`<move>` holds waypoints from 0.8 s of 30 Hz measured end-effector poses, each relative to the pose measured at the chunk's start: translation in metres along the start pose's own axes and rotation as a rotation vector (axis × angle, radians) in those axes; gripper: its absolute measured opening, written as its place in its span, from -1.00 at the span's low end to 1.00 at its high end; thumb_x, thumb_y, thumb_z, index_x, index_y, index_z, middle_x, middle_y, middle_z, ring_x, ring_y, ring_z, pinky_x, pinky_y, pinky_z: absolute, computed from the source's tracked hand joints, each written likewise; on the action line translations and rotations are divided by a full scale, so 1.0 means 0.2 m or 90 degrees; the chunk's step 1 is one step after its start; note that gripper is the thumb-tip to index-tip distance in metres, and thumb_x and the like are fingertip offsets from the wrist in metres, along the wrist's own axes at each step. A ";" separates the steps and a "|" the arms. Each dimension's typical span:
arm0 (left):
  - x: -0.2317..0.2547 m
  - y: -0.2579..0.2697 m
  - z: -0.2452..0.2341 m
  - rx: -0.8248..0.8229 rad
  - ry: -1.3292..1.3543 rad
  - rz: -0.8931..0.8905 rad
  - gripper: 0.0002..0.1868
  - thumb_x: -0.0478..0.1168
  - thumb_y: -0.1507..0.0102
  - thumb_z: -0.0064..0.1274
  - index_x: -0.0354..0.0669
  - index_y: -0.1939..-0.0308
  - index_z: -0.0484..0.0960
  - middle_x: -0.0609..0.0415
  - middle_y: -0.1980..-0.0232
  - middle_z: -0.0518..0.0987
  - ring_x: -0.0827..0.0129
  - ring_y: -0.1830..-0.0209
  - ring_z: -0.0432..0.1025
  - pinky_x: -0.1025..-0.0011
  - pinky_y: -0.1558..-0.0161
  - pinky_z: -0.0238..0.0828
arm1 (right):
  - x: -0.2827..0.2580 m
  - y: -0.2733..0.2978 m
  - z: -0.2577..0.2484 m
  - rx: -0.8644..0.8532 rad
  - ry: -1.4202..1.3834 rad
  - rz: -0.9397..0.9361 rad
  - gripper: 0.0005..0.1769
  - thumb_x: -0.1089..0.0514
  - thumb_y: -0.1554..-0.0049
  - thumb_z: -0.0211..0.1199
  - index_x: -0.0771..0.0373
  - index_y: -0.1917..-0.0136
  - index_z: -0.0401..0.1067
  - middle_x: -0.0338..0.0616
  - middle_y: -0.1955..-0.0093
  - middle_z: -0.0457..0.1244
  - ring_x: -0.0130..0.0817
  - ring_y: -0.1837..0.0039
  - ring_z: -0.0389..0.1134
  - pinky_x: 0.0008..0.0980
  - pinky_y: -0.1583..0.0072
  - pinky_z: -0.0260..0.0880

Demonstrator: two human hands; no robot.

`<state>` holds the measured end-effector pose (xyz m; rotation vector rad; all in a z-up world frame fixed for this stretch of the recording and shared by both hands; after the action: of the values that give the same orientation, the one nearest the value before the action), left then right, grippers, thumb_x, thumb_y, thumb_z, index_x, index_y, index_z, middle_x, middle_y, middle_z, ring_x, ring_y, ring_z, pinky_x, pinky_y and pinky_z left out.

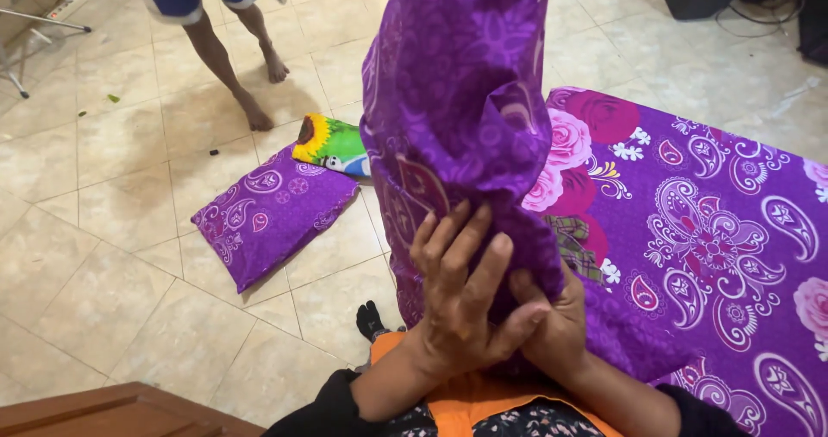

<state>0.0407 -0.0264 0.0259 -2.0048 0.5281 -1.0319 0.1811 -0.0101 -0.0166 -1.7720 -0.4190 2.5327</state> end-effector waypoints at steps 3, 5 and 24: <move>0.00 -0.01 -0.02 0.007 0.010 -0.007 -0.25 0.21 -0.42 -0.01 -0.05 -0.55 0.18 -0.21 -0.55 0.24 -0.15 -0.63 0.09 -0.27 -0.67 -0.30 | 0.05 0.01 -0.03 0.002 -0.026 0.024 -0.69 0.25 -0.39 0.11 0.34 -0.37 0.37 -0.18 -0.19 0.35 -0.47 -0.18 0.35 -0.39 -0.19 0.40; -0.02 -0.01 -0.03 0.011 0.013 -0.008 -0.27 0.20 -0.43 0.00 -0.03 -0.55 0.19 -0.21 -0.56 0.23 -0.16 -0.64 0.08 -0.29 -0.66 -0.32 | 0.05 0.00 0.00 0.001 -0.025 0.027 -0.69 0.25 -0.39 0.11 0.34 -0.37 0.38 -0.18 -0.17 0.35 -0.48 -0.16 0.35 -0.39 -0.17 0.40; -0.34 -0.10 -0.33 0.008 -0.020 0.000 -0.51 0.18 -0.41 -0.01 0.23 -0.38 0.53 -0.17 -0.58 0.18 -0.13 -0.65 0.03 -0.33 -0.65 -0.30 | 0.25 -0.20 0.35 -0.047 -0.014 0.008 -0.67 0.28 -0.36 0.02 0.32 -0.37 0.36 -0.24 -0.15 0.34 -0.51 -0.12 0.37 -0.47 -0.13 0.39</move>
<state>-0.0529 0.0005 0.0327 -2.0072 0.5031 -0.9995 0.0938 0.0229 -0.0309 -1.7772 -0.5108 2.5797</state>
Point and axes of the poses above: each hand's wrist, its own y-axis away from the middle knuckle, its own z-axis out of the palm, x = y × z, the point moved 4 cm from there along -y, towards the middle knuckle
